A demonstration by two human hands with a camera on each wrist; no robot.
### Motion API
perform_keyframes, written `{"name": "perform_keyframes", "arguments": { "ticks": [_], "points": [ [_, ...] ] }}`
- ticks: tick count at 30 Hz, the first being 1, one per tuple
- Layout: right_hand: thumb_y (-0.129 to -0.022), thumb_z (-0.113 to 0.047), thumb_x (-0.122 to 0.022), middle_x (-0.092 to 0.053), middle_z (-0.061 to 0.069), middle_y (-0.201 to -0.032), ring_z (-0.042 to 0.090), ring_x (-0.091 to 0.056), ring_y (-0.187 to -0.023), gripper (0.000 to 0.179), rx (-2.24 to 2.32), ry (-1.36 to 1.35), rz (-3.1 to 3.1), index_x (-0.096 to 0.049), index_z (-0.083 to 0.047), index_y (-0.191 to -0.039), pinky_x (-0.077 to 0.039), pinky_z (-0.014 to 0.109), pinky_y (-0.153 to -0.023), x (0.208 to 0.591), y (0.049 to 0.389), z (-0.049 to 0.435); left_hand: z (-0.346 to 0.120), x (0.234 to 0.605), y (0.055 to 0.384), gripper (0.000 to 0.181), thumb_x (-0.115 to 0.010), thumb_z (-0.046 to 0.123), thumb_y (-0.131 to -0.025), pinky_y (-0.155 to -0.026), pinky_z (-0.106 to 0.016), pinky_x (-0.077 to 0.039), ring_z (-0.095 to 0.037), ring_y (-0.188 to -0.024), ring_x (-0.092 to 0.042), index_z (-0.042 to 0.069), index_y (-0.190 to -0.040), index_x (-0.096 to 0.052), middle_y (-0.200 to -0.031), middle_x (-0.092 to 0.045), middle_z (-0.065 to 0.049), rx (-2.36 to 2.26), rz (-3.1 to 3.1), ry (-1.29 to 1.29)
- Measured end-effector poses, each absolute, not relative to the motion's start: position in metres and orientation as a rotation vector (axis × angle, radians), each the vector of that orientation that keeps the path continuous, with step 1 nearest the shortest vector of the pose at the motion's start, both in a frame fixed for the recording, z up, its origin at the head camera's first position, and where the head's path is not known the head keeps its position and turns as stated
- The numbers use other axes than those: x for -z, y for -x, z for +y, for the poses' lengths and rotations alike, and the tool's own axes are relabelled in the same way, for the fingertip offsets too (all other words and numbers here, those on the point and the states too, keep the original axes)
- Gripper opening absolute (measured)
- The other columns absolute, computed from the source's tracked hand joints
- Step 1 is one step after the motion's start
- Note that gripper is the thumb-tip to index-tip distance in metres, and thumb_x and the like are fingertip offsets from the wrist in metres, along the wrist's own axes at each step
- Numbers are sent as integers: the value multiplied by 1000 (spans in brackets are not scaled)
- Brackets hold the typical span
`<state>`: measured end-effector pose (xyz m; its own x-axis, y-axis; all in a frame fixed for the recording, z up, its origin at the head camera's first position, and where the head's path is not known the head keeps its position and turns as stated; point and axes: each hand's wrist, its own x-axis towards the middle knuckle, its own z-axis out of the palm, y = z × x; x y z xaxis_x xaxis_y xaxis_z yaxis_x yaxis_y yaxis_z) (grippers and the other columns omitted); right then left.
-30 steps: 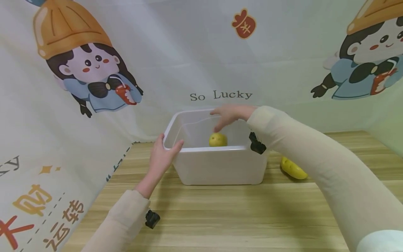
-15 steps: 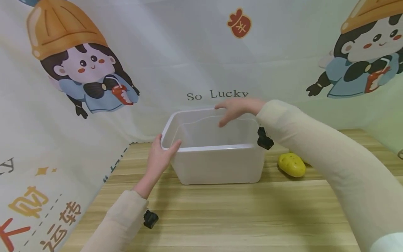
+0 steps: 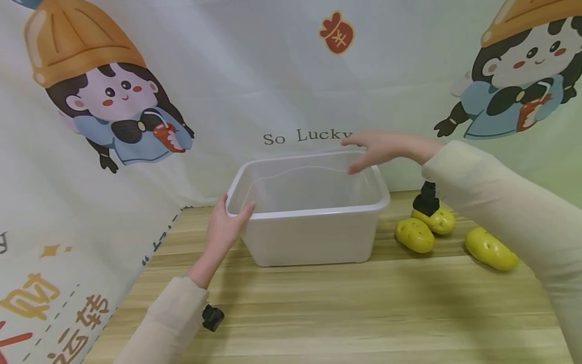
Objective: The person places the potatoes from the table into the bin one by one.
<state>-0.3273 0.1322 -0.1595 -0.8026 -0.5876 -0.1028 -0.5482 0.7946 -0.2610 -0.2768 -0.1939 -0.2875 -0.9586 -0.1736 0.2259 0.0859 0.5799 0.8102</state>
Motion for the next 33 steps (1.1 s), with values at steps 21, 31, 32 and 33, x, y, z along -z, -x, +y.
{"name": "perform_keyframes", "arguments": {
  "ticks": [21, 31, 32, 33],
  "points": [
    [-80, -37, -68, -27, 29, -142, 47, -25, -128, 79, 491, 865, 2920, -30, -4, -142, -27, 66, -96, 197, 295, 200, -197, 290, 279, 78, -59, 39, -85, -95, -49, -41, -36, -115, -45, -1, -141, -23, -133, -41, -23, 1298, -2530, -34],
    [-80, -34, -68, -27, 30, -141, 48, -26, -127, 79, 562, 805, 2884, -29, 0, -141, -28, 66, -95, 224, 297, 219, -197, 290, 279, 78, -59, 39, -86, -95, -49, -40, -37, -116, -44, -1, -142, -23, -134, -40, -24, 1301, -2532, -36],
    [-80, -35, -68, -26, 31, -141, 48, -26, -127, 80, 564, 800, 2879, -29, 0, -140, -28, 66, -95, 227, 296, 221, -197, 290, 279, 78, -59, 39, -86, -95, -49, -41, -36, -115, -45, -1, -142, -23, -133, -40, -24, 1303, -2533, -36],
    [-80, -34, -68, -27, 31, -141, 48, -27, -126, 80, 566, 805, 2876, -29, 1, -140, -29, 65, -95, 231, 296, 223, -197, 291, 279, 78, -59, 39, -86, -94, -49, -41, -36, -115, -45, -1, -142, -23, -133, -40, -24, 1303, -2534, -36]
  ]
}}
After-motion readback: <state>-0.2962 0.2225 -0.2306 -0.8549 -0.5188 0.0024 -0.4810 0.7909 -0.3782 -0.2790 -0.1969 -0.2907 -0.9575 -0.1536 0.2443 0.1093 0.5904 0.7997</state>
